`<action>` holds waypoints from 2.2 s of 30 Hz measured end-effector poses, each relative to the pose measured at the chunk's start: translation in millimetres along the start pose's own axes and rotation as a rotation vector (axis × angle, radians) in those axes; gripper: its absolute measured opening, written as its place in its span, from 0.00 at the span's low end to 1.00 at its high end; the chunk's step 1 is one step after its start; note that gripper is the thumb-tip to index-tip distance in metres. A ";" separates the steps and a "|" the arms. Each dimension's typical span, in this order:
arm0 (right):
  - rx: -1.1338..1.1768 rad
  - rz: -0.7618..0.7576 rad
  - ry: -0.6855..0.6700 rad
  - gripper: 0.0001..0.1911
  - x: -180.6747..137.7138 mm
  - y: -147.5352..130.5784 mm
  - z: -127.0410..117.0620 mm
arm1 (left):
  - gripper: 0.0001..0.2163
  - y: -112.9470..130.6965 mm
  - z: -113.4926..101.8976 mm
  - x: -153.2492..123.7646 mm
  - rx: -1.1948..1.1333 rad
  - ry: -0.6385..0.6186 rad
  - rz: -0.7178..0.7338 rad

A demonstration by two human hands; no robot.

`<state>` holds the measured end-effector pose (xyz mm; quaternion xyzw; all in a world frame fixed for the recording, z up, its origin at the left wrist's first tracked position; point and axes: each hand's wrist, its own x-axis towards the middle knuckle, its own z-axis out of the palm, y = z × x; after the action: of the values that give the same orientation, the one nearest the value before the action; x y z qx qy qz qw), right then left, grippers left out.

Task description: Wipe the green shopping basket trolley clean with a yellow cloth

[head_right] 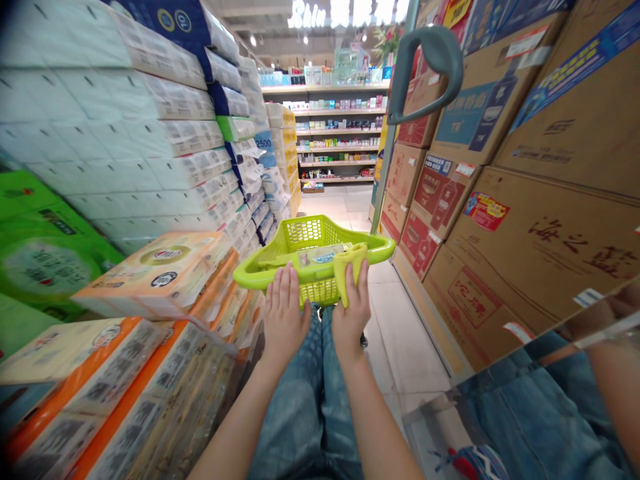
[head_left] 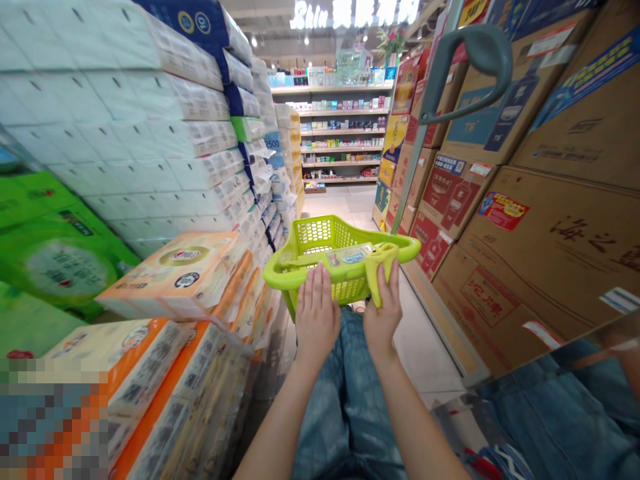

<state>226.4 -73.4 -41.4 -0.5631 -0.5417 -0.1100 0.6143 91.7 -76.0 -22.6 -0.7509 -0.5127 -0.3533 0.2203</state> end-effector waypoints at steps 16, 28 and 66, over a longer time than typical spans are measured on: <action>-0.073 -0.040 0.043 0.41 20.0 31.6 -12.1 | 0.34 0.3 -1.7 1.3 -0.004 -0.005 0.006; -0.026 -0.264 -0.156 0.38 -23.2 -18.1 4.8 | 0.32 -1.5 0.1 -1.2 -0.020 0.002 0.008; 0.090 0.064 0.059 0.37 4.0 21.1 -1.7 | 0.34 0.7 0.5 -0.1 0.001 -0.023 -0.005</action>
<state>244.7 -65.6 -50.0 -0.5484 -0.5097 -0.0823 0.6578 92.5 -75.9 -23.0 -0.7534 -0.5173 -0.3450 0.2139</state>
